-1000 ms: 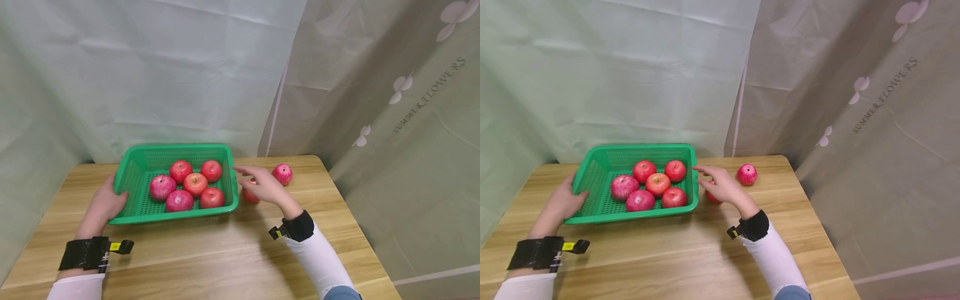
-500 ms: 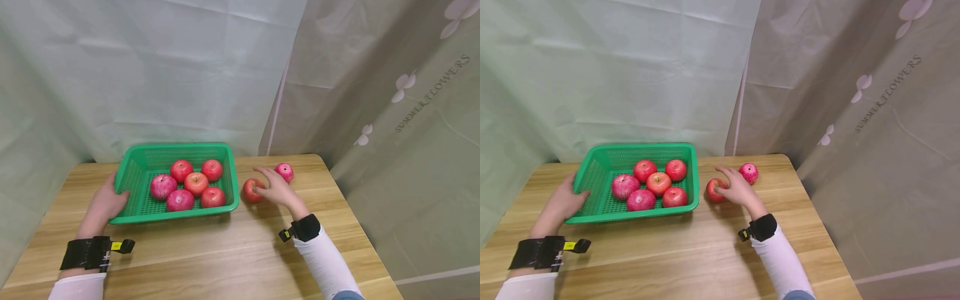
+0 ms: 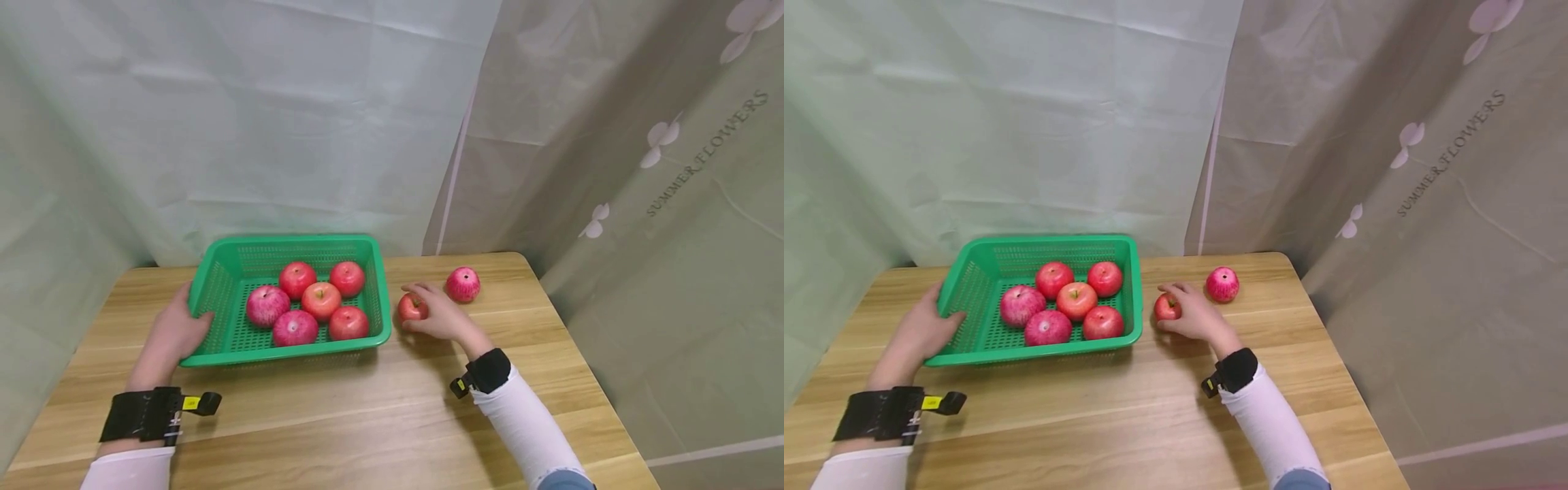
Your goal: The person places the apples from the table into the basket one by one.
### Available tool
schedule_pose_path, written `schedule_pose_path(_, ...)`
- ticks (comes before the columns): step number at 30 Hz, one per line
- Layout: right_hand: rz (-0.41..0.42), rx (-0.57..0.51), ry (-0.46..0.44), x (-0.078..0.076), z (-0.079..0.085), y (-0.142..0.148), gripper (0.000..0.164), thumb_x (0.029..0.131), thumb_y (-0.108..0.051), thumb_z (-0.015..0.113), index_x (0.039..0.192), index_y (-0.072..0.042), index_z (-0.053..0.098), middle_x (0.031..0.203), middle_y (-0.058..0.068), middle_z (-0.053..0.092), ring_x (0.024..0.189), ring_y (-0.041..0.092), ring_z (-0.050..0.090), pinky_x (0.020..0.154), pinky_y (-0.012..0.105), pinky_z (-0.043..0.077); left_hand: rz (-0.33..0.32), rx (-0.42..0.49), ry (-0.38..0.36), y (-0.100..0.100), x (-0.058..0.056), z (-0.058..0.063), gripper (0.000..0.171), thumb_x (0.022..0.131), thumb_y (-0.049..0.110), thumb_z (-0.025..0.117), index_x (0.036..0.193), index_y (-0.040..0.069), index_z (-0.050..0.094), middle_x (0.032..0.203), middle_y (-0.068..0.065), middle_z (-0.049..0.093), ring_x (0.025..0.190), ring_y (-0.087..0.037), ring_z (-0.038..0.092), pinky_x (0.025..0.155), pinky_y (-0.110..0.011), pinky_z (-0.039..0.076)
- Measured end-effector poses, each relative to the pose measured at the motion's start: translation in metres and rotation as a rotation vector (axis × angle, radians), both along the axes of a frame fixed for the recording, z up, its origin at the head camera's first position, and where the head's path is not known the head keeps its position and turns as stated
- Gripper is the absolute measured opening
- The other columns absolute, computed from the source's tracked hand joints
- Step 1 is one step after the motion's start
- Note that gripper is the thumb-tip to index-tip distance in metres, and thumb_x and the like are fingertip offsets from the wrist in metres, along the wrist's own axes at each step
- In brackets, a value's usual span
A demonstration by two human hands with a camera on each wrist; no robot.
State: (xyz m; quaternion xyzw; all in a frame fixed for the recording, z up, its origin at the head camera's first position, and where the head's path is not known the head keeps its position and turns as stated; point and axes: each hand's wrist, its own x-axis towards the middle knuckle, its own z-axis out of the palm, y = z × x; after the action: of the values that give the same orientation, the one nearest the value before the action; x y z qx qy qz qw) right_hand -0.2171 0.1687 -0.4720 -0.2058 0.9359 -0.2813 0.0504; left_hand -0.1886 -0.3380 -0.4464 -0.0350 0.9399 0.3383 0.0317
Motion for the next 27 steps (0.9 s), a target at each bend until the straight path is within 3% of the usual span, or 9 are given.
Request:
schedule_pose_path(10,0.001,0.034,0.01,-0.003,-0.012,-0.007,0.083,0.085,-0.03,0.091,0.158,-0.018,0.054,0.155,0.015,0.052,0.134,0.032,0.057,0.107,0.049,0.05,-0.003,0.011,0.007,-0.001,0.001,-0.002,0.075,0.108,0.016,0.052,0.164,-0.013,0.011,0.144,-0.051,0.038,0.116,-0.06,0.049,0.092,-0.073,0.044)
schedule_pose_path(20,-0.01,0.021,0.012,-0.003,-0.01,-0.013,0.082,0.083,-0.026,0.092,0.156,-0.017,0.056,0.15,0.015,0.054,0.125,0.03,0.061,0.101,0.047,0.053,0.001,0.015,0.008,0.001,0.0,0.001,0.076,0.108,0.016,0.054,0.164,-0.013,0.011,0.145,-0.051,0.039,0.118,-0.06,0.049,0.095,-0.075,0.042)
schedule_pose_path(27,-0.026,0.032,-0.001,-0.003,-0.012,-0.014,0.084,0.081,-0.026,0.094,0.156,-0.019,0.055,0.149,0.014,0.054,0.123,0.028,0.062,0.099,0.045,0.054,0.006,0.018,0.002,0.001,0.0,0.0,0.084,0.11,0.029,0.058,0.165,-0.012,0.008,0.144,-0.05,0.04,0.117,-0.06,0.051,0.089,-0.071,0.047)
